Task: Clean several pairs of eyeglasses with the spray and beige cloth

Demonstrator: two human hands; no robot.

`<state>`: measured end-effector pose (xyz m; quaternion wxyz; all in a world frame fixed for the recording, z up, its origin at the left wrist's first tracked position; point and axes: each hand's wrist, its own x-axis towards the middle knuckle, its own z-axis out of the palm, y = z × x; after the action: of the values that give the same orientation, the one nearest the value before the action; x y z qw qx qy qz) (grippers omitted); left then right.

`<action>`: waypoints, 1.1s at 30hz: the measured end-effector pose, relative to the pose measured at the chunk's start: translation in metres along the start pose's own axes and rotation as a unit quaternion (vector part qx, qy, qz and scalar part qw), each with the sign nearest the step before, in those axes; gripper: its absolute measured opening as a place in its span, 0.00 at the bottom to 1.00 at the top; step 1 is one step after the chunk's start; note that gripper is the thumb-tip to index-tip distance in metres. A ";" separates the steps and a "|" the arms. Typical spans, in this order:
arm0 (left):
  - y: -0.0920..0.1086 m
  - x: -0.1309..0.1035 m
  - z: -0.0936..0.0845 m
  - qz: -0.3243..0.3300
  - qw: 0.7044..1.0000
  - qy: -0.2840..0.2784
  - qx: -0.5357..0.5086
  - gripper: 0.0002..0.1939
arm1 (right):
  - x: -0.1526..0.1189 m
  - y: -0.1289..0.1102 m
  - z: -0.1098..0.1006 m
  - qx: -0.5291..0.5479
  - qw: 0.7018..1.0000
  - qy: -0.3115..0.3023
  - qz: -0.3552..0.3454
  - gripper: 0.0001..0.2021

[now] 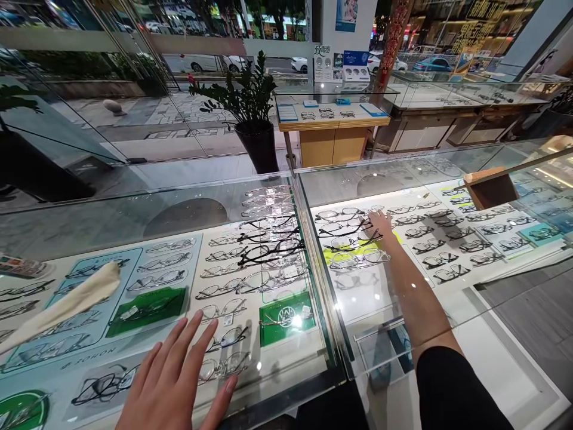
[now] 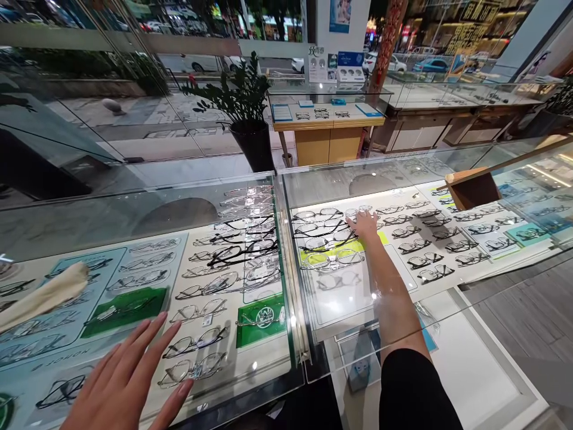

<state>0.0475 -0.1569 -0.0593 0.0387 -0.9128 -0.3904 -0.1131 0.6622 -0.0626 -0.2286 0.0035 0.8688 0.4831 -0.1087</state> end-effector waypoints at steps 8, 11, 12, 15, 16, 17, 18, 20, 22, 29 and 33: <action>-0.003 -0.003 0.002 -0.010 1.000 -0.011 -0.010 0.43 | -0.005 0.001 -0.007 -0.003 1.000 0.025 0.016 0.39; -0.003 -0.003 0.003 -0.014 1.000 -0.016 -0.018 0.44 | -0.013 0.018 -0.016 -0.012 0.998 0.049 0.041 0.38; -0.003 -0.003 0.003 -0.014 1.000 -0.018 -0.020 0.44 | -0.017 0.024 -0.018 -0.015 0.997 0.055 0.049 0.38; -0.003 -0.003 0.005 -0.012 1.000 -0.019 -0.018 0.43 | -0.028 0.038 -0.021 -0.023 0.997 0.047 0.054 0.36; -0.003 -0.004 0.006 -0.012 1.000 -0.017 -0.016 0.43 | -0.032 0.039 -0.020 -0.026 0.998 0.037 0.050 0.35; -0.003 -0.004 0.006 -0.013 1.000 -0.016 -0.015 0.43 | -0.035 0.039 -0.020 -0.029 0.998 0.028 0.046 0.35; -0.002 -0.004 0.006 -0.013 1.000 -0.015 -0.014 0.43 | -0.038 0.038 -0.019 -0.033 0.998 0.024 0.044 0.35; -0.002 -0.004 0.005 -0.013 1.000 -0.016 -0.015 0.43 | -0.042 0.033 -0.018 -0.042 0.997 0.035 0.047 0.35; -0.001 -0.004 0.003 -0.015 1.000 -0.019 -0.017 0.43 | -0.045 0.028 -0.019 -0.050 0.996 0.058 0.053 0.35; -0.002 -0.002 0.000 -0.016 0.999 -0.034 -0.014 0.43 | -0.051 0.012 -0.020 -0.069 0.997 0.020 0.029 0.32; -0.003 -0.002 0.000 -0.015 0.999 -0.050 -0.014 0.44 | -0.050 0.008 -0.017 -0.064 0.997 0.009 0.035 0.33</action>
<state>0.0441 -0.1562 -0.0594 0.0048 -0.9116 -0.4044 -0.0733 0.6466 -0.1070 -0.2028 0.0586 0.8841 0.4583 -0.0698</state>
